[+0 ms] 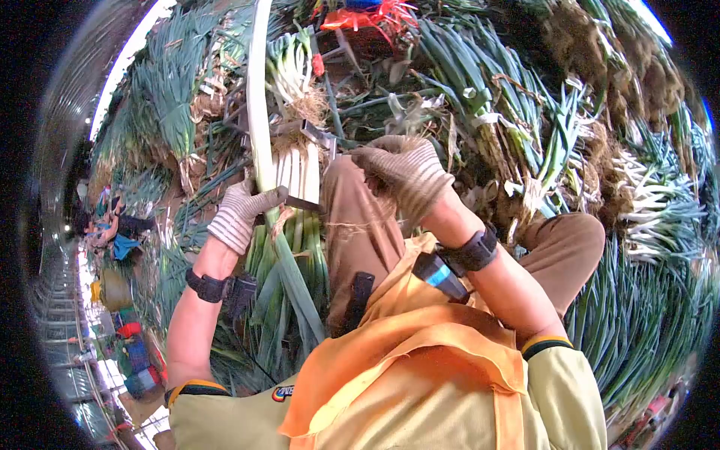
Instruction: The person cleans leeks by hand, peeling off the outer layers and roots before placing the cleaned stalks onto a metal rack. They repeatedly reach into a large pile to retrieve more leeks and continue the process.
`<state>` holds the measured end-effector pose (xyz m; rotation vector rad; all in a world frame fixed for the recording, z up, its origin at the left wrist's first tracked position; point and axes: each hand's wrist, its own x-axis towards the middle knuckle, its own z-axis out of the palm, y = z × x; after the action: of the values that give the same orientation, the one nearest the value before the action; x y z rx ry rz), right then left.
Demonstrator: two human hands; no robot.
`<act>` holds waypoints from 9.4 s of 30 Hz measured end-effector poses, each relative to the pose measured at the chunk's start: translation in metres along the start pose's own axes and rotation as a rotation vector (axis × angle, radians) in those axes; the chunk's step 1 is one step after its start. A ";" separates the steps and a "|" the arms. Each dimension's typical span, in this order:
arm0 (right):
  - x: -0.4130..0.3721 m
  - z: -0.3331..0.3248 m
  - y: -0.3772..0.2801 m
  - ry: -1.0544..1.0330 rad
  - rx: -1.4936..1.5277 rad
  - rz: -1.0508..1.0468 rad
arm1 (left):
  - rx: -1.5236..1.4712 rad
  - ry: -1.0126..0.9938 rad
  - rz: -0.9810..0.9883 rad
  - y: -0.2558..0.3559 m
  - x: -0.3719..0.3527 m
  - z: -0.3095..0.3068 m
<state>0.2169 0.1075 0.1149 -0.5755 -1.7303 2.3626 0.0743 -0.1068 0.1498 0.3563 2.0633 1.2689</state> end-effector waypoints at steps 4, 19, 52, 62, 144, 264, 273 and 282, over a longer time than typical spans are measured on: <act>-0.004 0.015 0.019 -0.201 -0.184 0.025 | 0.282 0.021 0.017 0.019 0.011 0.023; -0.028 -0.095 0.022 0.141 -0.443 -0.126 | 0.698 0.061 0.028 0.019 0.026 -0.004; 0.024 -0.201 0.213 -0.380 -1.419 0.776 | 1.078 0.552 -0.621 -0.308 0.061 -0.170; 0.067 -0.126 0.224 -0.377 -1.458 0.676 | 0.530 0.453 -0.535 -0.335 0.081 -0.191; -0.031 -0.159 0.041 0.256 -0.285 -0.455 | -0.496 -0.432 0.302 0.074 0.075 0.296; -0.071 -0.114 -0.025 -0.102 0.621 -0.102 | -1.057 -0.675 0.334 0.147 0.051 0.219; -0.105 -0.134 0.006 -0.038 0.281 -0.195 | -0.980 -0.565 0.446 0.164 0.097 0.157; -0.160 -0.196 0.091 -0.060 -1.168 0.346 | -1.301 -0.743 0.284 0.168 0.171 0.064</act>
<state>0.4496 0.1962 0.0123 -0.9739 -3.1395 1.2447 -0.0272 0.1124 0.2074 0.3933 0.3679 1.9507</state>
